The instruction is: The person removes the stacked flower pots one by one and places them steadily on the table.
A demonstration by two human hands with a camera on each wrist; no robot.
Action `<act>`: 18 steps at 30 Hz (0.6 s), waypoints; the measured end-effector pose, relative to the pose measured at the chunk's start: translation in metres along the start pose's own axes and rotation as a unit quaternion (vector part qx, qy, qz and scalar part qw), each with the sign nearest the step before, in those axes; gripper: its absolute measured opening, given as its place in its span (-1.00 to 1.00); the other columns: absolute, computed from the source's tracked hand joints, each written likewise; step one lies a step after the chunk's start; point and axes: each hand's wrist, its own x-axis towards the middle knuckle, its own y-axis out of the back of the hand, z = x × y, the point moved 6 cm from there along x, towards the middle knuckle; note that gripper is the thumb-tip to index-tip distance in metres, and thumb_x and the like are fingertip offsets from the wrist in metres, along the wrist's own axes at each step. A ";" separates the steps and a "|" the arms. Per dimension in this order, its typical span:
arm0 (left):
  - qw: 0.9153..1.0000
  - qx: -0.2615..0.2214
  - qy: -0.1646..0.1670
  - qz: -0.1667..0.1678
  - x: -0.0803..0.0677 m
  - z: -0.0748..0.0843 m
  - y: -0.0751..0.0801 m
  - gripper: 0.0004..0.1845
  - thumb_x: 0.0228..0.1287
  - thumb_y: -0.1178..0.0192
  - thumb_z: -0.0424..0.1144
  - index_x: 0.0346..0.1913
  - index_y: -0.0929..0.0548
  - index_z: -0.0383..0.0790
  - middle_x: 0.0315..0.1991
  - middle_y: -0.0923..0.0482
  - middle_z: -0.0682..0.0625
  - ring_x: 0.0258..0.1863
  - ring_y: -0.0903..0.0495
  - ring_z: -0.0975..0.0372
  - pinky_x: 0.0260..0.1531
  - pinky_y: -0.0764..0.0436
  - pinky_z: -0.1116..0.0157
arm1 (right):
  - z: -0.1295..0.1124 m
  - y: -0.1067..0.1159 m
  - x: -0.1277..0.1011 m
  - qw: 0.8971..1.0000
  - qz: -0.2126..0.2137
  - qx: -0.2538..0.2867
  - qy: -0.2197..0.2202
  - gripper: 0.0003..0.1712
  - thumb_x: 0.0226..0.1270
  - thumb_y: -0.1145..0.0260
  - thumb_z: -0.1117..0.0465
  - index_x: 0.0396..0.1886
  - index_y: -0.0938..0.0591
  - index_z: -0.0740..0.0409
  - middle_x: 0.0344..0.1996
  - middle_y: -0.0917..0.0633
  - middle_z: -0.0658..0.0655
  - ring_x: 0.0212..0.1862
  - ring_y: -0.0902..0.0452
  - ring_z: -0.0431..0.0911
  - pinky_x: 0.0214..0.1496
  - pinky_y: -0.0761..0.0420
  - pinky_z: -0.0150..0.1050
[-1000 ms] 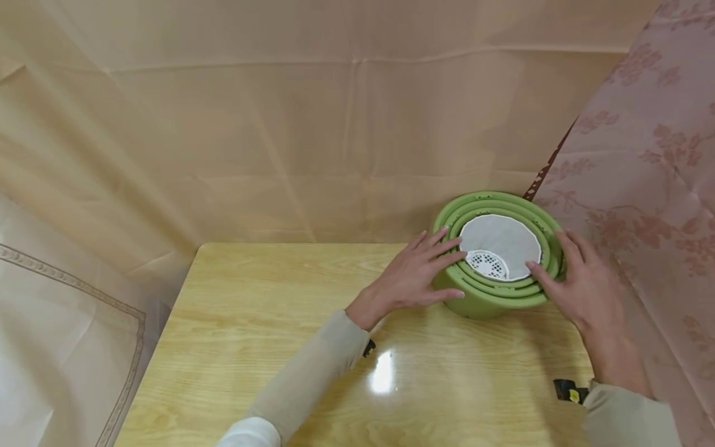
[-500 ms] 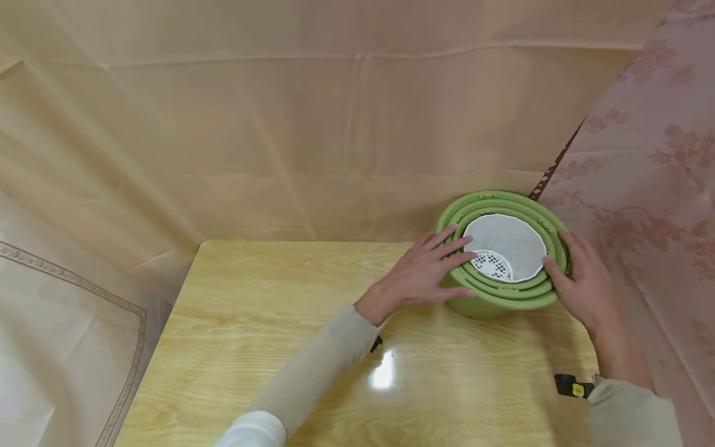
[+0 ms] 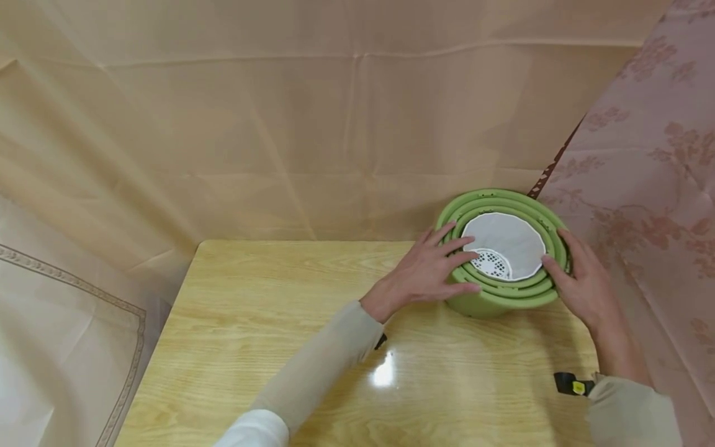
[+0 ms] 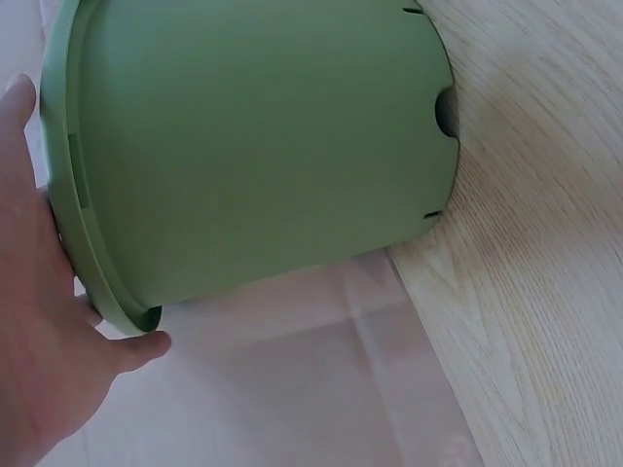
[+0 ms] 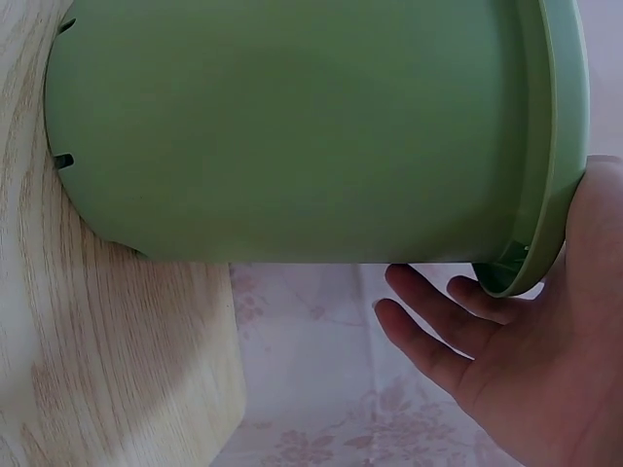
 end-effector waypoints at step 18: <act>1.000 0.005 0.030 0.001 0.011 0.008 0.003 -0.25 0.26 0.39 0.59 0.34 -0.45 0.40 0.47 -0.19 0.31 0.57 0.38 -0.01 0.47 0.06 -0.15 | 0.007 -0.007 -0.007 0.994 0.008 0.101 -0.041 -0.25 0.61 0.01 0.00 0.62 0.11 -0.26 0.57 0.11 0.31 0.53 0.20 0.18 0.48 0.17 0.28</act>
